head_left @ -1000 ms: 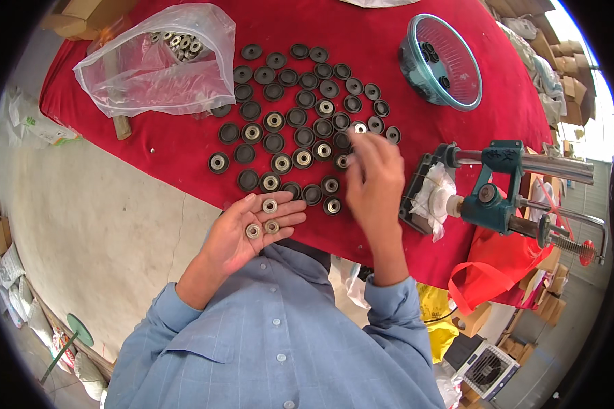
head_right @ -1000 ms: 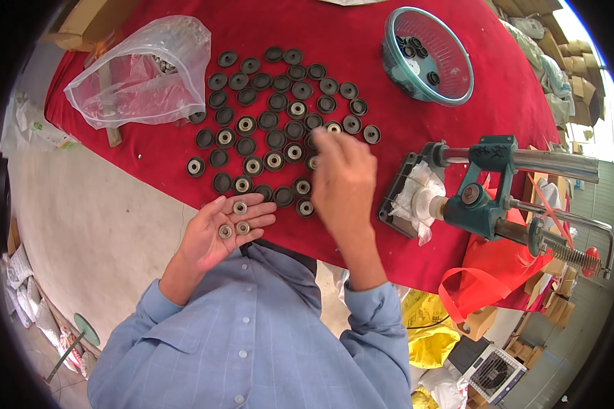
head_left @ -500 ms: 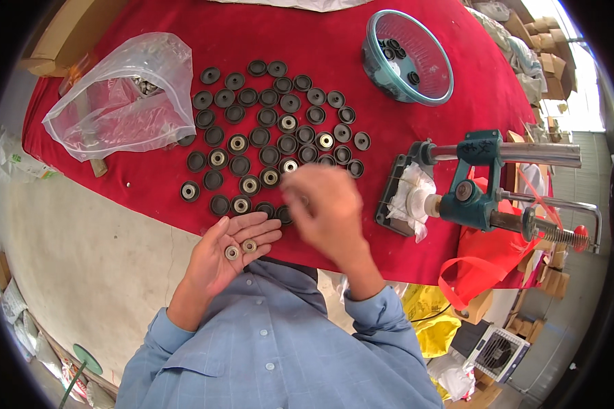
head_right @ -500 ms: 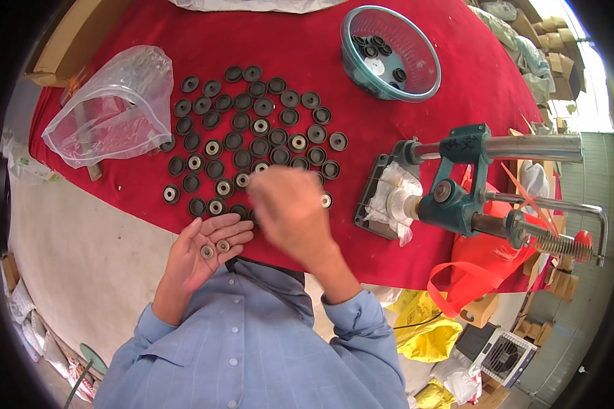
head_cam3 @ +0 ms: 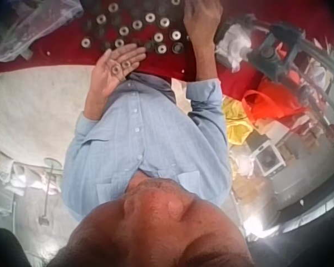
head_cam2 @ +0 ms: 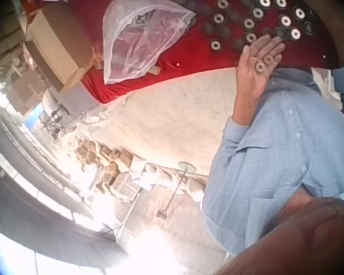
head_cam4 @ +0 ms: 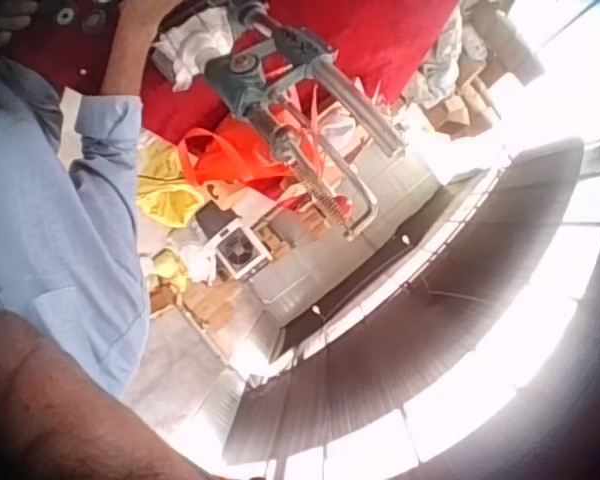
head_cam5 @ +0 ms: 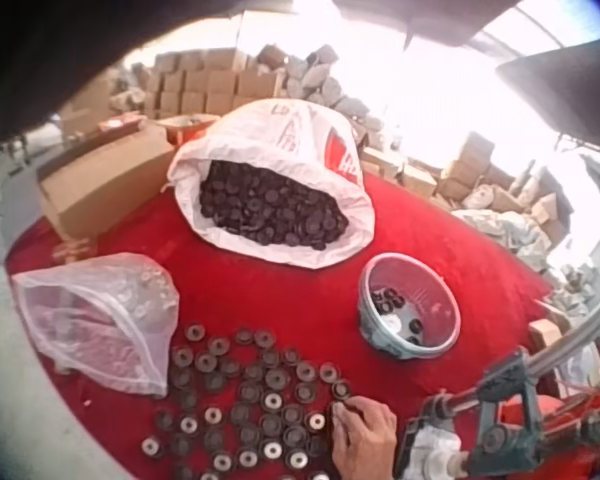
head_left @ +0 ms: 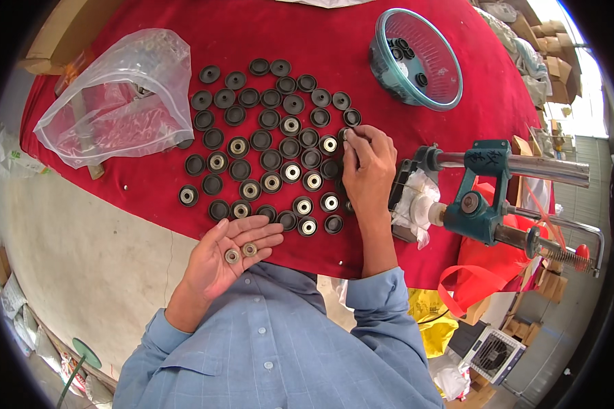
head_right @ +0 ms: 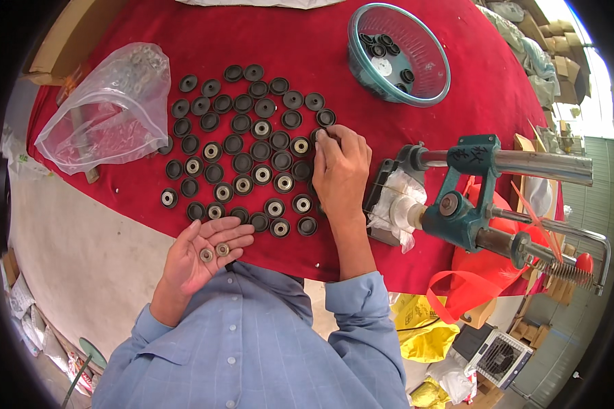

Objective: The person pours dark circular metal discs onto a red table and arranges them in rows. They then pick up small metallic rings from a plastic bag and place one ring into the center of each disc. The person continues this repetitive assembly process, creating a grid of prepared metal parts.

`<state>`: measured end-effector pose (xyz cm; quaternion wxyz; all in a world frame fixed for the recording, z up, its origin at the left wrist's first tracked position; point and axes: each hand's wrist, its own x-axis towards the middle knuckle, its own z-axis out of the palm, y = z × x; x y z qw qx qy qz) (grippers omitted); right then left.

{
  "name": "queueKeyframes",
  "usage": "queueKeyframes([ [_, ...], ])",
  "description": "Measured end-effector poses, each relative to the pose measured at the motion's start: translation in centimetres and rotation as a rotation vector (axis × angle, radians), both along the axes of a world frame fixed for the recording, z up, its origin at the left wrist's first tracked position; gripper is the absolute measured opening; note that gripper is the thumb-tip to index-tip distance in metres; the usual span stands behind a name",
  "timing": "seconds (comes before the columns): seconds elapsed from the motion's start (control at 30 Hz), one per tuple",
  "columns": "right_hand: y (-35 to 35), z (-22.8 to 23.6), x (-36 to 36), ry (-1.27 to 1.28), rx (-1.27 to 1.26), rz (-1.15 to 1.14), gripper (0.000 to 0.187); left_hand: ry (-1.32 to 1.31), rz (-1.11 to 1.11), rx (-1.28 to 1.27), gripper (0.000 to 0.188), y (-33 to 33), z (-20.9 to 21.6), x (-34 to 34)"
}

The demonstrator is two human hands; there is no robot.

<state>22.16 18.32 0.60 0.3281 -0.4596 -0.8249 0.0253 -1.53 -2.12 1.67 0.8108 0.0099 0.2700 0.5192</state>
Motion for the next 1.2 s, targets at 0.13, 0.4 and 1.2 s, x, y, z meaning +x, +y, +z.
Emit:
queueKeyframes([
  [0.13, -1.3, 0.4, 0.1, -0.153, 0.010, -0.024, 0.035, 0.016, 0.003, -0.018, 0.070, 0.0, 0.0, 0.0],
  [0.4, -1.2, 1.5, 0.6, -0.175, -0.123, -0.063, 0.043, -0.010, 0.023, 0.005, 0.069, 0.0, -0.1, 0.1],
  [1.2, -5.2, 3.8, 0.5, 0.272, -0.113, -0.007, 0.024, 0.075, 0.086, -0.019, 0.050, -1.8, 1.2, 0.2],
])
